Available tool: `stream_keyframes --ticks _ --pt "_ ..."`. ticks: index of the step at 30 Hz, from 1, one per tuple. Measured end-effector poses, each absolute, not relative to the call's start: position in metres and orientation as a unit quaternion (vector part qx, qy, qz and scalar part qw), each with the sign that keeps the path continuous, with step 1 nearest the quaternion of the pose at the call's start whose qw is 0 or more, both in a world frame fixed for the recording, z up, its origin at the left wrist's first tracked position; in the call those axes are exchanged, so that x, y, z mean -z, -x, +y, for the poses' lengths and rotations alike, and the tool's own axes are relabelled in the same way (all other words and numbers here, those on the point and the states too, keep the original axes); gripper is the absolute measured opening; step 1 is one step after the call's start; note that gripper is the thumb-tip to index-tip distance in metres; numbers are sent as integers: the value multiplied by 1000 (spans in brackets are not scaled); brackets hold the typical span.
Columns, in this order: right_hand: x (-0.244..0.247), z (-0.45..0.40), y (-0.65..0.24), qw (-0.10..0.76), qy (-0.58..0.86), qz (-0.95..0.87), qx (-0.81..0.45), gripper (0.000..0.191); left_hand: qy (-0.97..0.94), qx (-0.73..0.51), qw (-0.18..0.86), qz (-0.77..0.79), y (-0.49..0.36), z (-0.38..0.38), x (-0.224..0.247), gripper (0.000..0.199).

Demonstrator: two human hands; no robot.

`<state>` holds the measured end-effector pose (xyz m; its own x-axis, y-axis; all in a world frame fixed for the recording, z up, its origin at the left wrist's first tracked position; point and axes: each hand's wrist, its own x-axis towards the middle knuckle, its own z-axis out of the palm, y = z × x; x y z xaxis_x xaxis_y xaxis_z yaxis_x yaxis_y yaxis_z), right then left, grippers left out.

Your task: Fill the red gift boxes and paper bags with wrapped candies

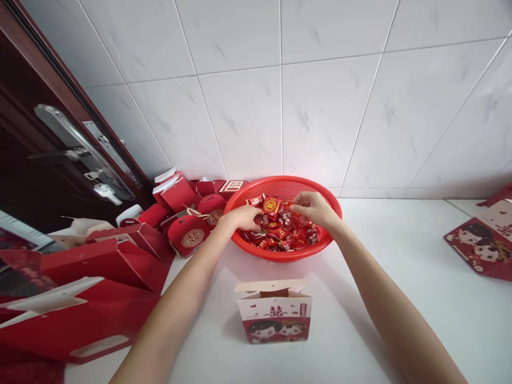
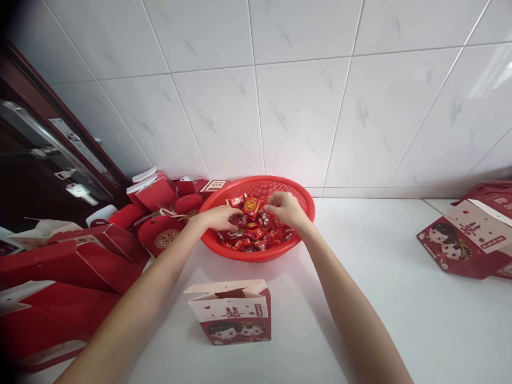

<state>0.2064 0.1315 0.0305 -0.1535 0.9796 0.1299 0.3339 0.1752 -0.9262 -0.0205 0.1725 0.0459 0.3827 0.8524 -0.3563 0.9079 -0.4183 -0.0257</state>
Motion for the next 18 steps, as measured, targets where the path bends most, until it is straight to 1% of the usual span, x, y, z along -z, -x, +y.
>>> stream_keyframes --ticks 2,7,10,14,18 --pt "-30 132 -206 405 507 -654 -390 16 -828 177 79 527 18 170 -47 66" --pt "-30 131 -204 396 519 -657 -377 13 -835 190 73 512 15 168 -48 63" --pt "-30 130 -204 396 520 -660 -370 12 -842 172 101 502 17 170 -45 50" --pt "-28 131 -204 401 507 -668 -369 12 -838 105 172 508 20 172 -39 31" --pt "-26 134 -205 401 501 -679 -355 12 -840 54 226 490 22 172 -36 19"
